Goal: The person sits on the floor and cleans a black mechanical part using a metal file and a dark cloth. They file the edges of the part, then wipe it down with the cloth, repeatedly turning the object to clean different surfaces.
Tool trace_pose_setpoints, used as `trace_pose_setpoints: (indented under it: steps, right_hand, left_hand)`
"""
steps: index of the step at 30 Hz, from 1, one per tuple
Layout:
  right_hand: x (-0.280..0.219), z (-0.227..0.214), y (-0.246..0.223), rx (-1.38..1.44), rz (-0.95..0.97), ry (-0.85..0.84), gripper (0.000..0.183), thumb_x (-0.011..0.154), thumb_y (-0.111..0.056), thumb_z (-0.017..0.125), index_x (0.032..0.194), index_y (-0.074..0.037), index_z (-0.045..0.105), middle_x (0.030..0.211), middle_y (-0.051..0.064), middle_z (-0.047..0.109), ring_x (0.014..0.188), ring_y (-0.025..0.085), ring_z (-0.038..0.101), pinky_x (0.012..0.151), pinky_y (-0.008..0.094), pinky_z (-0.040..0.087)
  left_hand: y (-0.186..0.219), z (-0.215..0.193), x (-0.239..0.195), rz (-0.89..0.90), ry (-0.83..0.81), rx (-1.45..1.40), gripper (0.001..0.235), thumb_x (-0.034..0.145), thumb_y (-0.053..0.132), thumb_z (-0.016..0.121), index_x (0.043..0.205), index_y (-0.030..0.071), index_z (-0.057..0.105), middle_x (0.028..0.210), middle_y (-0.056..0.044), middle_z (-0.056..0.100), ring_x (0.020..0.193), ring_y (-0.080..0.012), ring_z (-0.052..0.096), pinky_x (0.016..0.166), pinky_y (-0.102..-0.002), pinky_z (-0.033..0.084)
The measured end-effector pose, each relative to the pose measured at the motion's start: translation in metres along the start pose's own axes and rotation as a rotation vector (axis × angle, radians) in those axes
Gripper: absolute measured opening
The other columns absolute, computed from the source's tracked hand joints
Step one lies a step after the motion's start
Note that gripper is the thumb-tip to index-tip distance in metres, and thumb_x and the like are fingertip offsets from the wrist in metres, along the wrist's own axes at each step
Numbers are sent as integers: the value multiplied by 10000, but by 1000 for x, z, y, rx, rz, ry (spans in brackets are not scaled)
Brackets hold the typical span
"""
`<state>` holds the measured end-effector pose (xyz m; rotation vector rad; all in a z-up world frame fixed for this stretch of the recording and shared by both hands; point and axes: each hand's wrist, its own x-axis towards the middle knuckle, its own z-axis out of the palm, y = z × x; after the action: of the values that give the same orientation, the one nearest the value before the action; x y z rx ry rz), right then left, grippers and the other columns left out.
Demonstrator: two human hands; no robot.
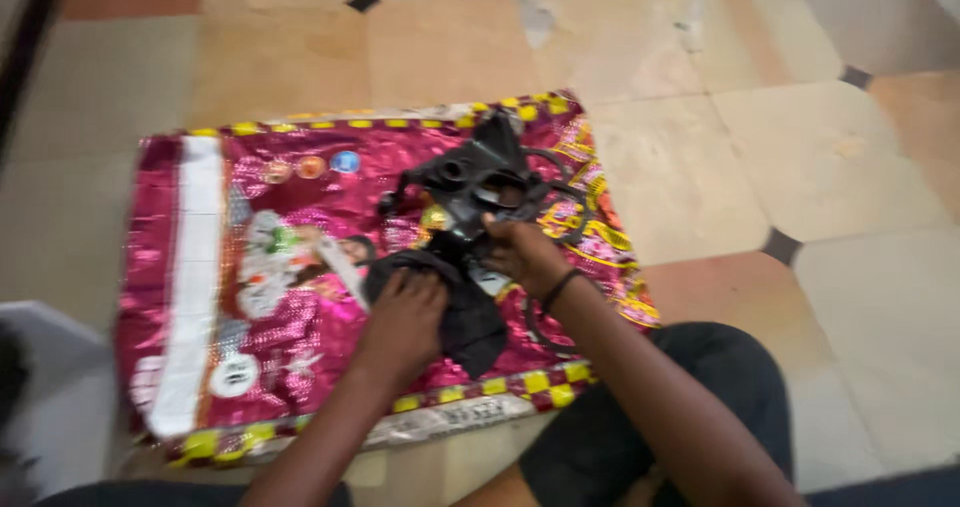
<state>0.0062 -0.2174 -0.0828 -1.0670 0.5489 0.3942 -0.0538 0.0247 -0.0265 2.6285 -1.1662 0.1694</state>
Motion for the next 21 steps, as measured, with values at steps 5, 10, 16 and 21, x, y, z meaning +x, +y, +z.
trace_pose_setpoints:
  steps: [5,10,16,21]
  right_hand:
    - [3,-2,2,0,-8,-10,293,934,-341,696,1086,-96,644,1113,73,716,1049,231,669,949,418,510]
    - [-8,-1,1,-21,7,15,226,949,-313,662,1091,-139,648,1101,31,713,1037,204,664,952,398,507]
    - [-12,6,-6,8,11,-38,234,966,-323,657,1061,-110,643,1047,30,723,1006,187,672,933,388,518]
    - [-4,0,-2,33,-36,-7,190,962,-287,666,1028,-109,654,991,32,732,898,185,688,835,356,561]
  left_hand:
    - [12,-41,3,-158,-225,-80,350,776,98,595,1101,36,708,1096,-165,713,1137,-320,632,1107,-487,368]
    - [-6,-69,-9,-1002,25,-845,241,922,204,585,1098,121,726,927,-115,739,821,-265,730,817,-430,568]
    - [-39,-63,-2,-960,766,-1664,227,1009,277,611,960,90,730,898,-28,682,765,-150,647,734,-376,536]
    - [14,1,53,-428,320,-412,207,1002,212,625,1004,18,695,1084,-209,674,1016,-401,644,866,-499,514]
